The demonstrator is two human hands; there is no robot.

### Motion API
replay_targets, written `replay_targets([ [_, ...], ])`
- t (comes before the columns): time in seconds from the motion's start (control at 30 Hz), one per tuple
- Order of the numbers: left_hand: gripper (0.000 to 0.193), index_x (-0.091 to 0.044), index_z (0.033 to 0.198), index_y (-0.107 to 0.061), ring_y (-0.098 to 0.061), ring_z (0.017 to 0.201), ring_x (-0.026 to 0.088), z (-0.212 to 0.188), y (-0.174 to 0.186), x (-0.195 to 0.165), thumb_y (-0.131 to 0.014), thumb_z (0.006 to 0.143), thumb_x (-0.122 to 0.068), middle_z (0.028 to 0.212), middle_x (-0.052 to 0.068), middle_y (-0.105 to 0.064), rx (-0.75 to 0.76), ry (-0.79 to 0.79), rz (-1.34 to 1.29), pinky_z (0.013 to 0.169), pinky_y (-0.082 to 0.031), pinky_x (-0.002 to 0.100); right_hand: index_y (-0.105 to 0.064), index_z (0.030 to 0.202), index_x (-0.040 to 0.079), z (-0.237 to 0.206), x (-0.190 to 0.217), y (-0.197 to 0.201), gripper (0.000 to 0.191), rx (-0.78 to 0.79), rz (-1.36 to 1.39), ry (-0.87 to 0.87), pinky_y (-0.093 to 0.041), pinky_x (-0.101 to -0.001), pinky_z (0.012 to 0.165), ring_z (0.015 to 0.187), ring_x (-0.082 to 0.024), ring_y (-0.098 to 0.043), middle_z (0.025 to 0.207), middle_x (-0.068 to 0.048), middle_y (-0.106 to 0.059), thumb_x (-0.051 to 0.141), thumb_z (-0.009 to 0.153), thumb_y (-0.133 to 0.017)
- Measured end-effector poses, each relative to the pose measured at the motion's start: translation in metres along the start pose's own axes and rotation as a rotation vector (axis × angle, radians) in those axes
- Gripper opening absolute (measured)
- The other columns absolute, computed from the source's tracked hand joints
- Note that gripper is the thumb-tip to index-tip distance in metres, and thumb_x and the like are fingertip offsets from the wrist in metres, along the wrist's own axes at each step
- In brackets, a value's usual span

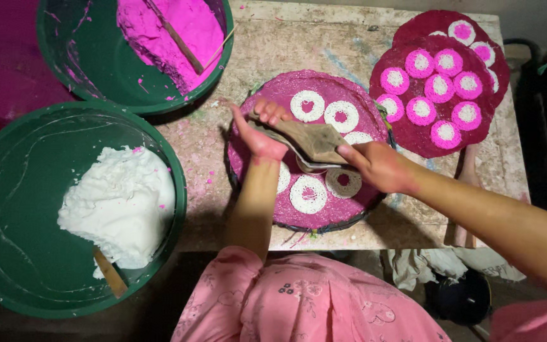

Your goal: The person uses a wooden mold to press white paste into pink dough rings on a tray, then transfers the finished pieces to a second tray. They repeat the process multiple times, refilling the mold from a green bowl of white paste.

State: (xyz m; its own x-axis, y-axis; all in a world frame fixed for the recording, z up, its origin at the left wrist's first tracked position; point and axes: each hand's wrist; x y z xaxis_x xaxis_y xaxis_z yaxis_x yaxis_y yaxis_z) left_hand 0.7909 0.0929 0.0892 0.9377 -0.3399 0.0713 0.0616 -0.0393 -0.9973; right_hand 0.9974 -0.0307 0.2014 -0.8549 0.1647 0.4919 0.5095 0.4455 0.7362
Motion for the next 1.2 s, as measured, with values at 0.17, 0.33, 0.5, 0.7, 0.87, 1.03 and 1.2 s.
replay_targets([
  [0.17, 0.056, -0.02, 0.074, -0.043, -0.039, 0.06, 0.012, 0.003, 0.001, 0.027, -0.04, 0.099, -0.071, 0.064, -0.006, -0.037, -0.115, -0.025, -0.043, 0.068, -0.04, 0.033, -0.076, 0.096, 0.002, -0.004, -0.009, 0.018, 0.072, 0.001, -0.207, -0.119, -0.052, -0.053, 0.081, 0.081, -0.043, -0.07, 0.079, -0.026, -0.07, 0.06, 0.105, -0.034],
  [0.33, 0.058, -0.02, 0.071, -0.04, -0.035, 0.055, 0.012, 0.021, -0.016, 0.029, -0.036, 0.098, -0.07, 0.06, -0.006, -0.034, -0.081, -0.047, -0.001, 0.063, -0.037, 0.033, -0.071, 0.114, 0.008, 0.001, -0.004, 0.02, 0.062, -0.168, -0.26, -0.078, -0.05, -0.0574, 0.081, 0.088, -0.047, -0.067, 0.087, -0.027, -0.07, 0.058, 0.101, -0.037],
  [0.5, 0.06, -0.019, 0.069, -0.038, -0.03, 0.051, 0.01, 0.022, -0.032, 0.005, -0.034, 0.099, -0.071, 0.056, -0.006, -0.029, 0.006, -0.089, 0.123, 0.057, -0.033, 0.03, -0.071, 0.113, 0.007, 0.012, 0.003, -0.001, 0.06, -0.187, -0.196, -0.073, -0.052, -0.0554, 0.087, 0.092, -0.046, -0.068, 0.092, -0.028, -0.072, 0.056, 0.104, -0.038],
  [0.7, 0.06, -0.02, 0.068, -0.037, -0.027, 0.047, 0.01, 0.002, -0.02, 0.013, -0.035, 0.1, -0.07, 0.054, -0.007, -0.029, -0.221, -0.124, 0.157, 0.053, -0.03, 0.03, -0.073, 0.107, 0.006, 0.006, -0.011, -0.011, 0.062, -0.116, -0.129, 0.027, -0.051, -0.0552, 0.086, 0.092, -0.046, -0.068, 0.094, -0.024, -0.073, 0.056, 0.104, -0.035],
  [0.87, 0.057, -0.017, 0.071, -0.046, -0.04, 0.052, 0.012, 0.008, -0.01, 0.051, -0.032, 0.103, -0.063, 0.058, -0.005, -0.041, -0.095, -0.057, 0.008, 0.057, -0.038, 0.033, -0.073, 0.108, 0.007, -0.006, -0.033, 0.019, 0.063, -0.077, -0.297, -0.11, -0.05, -0.057, 0.085, 0.088, -0.046, -0.067, 0.088, -0.027, -0.07, 0.057, 0.105, -0.034],
  [1.03, 0.055, -0.006, 0.119, -0.057, -0.06, 0.11, 0.026, -0.005, -0.011, 0.037, -0.05, 0.093, -0.054, 0.115, 0.014, -0.063, -0.047, 0.135, 0.626, 0.101, -0.047, 0.044, -0.067, 0.093, 0.0, -0.041, -0.075, 0.038, 0.061, -0.273, -0.013, 0.028, -0.049, -0.0458, 0.065, 0.064, -0.03, -0.06, 0.069, -0.018, -0.062, 0.053, 0.106, -0.038],
  [1.2, 0.103, -0.013, 0.152, -0.029, -0.044, 0.135, 0.036, -0.053, -0.007, 0.02, -0.087, 0.069, -0.028, 0.146, 0.017, -0.051, 0.388, 0.055, 2.174, 0.114, -0.034, 0.052, -0.046, 0.078, -0.003, -0.079, -0.12, 0.006, 0.069, -0.402, 0.561, 0.088, -0.039, -0.0343, 0.052, 0.054, -0.018, -0.043, 0.063, -0.01, -0.04, 0.054, 0.116, -0.035],
])
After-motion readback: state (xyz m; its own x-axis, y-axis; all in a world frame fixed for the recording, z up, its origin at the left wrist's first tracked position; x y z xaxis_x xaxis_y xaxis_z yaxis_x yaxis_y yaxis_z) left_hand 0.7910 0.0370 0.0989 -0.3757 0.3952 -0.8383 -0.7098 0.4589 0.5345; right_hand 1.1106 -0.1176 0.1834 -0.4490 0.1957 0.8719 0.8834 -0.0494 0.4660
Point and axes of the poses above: each hand's wrist, its own z-axis towards the middle knuckle, its own y-axis out of the back of the hand, x = y × z
